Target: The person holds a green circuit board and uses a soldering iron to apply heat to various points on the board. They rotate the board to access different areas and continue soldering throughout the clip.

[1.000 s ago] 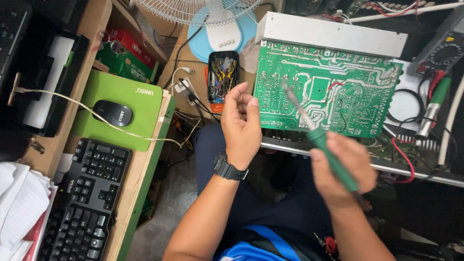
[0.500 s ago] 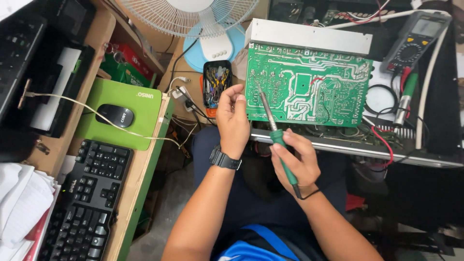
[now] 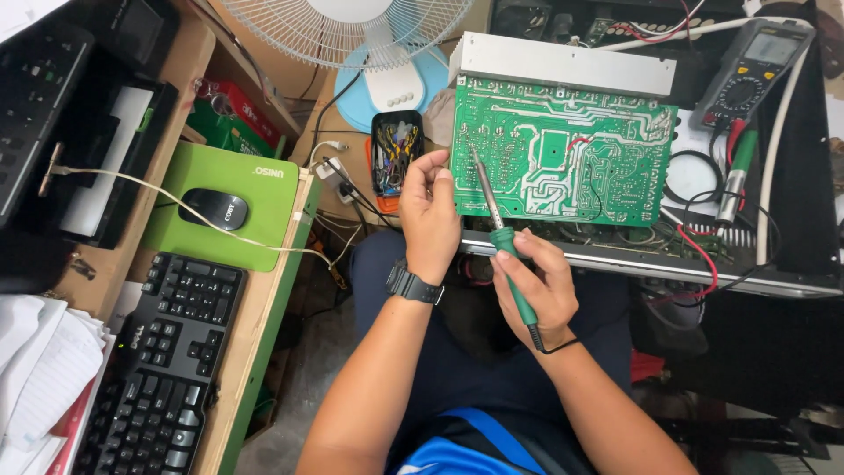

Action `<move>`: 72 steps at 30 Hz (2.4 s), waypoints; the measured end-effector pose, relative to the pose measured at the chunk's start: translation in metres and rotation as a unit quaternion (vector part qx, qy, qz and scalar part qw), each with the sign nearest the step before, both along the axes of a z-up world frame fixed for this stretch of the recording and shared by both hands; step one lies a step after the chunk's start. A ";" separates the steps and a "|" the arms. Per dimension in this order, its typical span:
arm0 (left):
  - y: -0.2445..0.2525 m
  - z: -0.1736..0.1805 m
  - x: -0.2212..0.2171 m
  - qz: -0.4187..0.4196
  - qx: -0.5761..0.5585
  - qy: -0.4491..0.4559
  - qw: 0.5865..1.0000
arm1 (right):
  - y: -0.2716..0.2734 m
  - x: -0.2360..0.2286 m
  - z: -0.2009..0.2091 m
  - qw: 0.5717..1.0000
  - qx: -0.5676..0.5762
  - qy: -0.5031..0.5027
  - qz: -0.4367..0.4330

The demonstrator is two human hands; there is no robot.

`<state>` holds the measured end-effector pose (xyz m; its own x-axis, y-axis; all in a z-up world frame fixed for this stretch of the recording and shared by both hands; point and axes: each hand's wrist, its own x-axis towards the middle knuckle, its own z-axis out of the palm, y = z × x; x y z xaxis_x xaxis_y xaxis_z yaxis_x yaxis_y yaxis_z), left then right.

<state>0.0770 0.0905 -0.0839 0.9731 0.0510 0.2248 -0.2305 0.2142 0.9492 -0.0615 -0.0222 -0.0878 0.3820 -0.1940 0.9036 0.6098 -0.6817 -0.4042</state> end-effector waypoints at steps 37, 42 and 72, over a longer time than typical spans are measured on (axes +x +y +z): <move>0.002 0.010 -0.003 -0.001 0.012 -0.008 1.000 | 0.005 0.000 0.012 0.998 -0.054 0.008 -0.035; 0.002 0.003 0.000 0.001 0.019 -0.011 1.000 | 0.004 -0.002 0.005 0.998 -0.041 0.014 -0.034; 0.001 0.009 -0.003 0.006 0.022 -0.004 1.000 | 0.006 0.001 0.007 0.998 -0.051 0.014 -0.040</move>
